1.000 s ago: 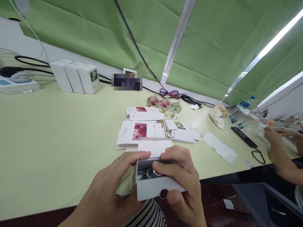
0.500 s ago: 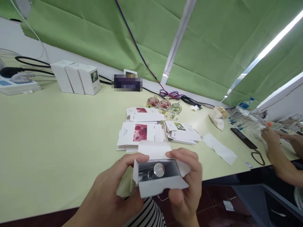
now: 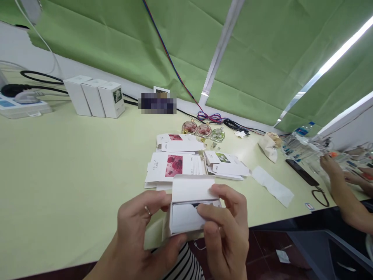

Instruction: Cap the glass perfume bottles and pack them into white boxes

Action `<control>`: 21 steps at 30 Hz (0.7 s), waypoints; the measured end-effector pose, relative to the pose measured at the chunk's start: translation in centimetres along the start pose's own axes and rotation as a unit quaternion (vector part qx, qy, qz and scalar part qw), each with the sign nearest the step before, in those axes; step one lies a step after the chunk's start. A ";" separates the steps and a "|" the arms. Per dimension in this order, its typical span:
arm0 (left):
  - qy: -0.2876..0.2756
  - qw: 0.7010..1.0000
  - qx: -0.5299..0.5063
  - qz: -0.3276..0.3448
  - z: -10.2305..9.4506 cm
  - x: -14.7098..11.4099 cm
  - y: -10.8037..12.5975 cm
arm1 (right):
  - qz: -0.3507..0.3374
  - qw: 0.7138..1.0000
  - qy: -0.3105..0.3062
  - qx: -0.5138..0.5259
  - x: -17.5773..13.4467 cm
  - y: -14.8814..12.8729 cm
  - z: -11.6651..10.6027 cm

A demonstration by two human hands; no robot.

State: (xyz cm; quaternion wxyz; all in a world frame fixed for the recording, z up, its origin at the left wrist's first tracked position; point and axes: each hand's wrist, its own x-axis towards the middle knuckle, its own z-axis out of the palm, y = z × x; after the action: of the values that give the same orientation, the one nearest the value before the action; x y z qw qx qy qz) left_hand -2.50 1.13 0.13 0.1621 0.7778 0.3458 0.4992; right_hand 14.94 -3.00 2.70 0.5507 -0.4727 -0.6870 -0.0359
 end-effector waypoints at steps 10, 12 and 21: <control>-0.055 0.995 -0.080 0.015 -0.5 1.4 1.8 | -0.023 0.995 0.064 0.068 -0.3 1.0 1.0; -0.056 0.995 -0.080 0.009 -0.6 1.5 1.8 | -0.017 0.992 0.079 0.097 -0.6 1.2 1.0; -0.029 0.997 -0.068 0.012 -0.4 1.1 2.0 | 0.108 0.976 0.163 0.099 -1.2 1.0 1.3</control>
State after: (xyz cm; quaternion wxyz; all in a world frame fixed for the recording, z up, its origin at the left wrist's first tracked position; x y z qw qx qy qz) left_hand -1.83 0.46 2.28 0.2179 0.7834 0.2967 0.5008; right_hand 14.63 -2.44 0.80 0.6999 -0.4752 -0.5331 0.0149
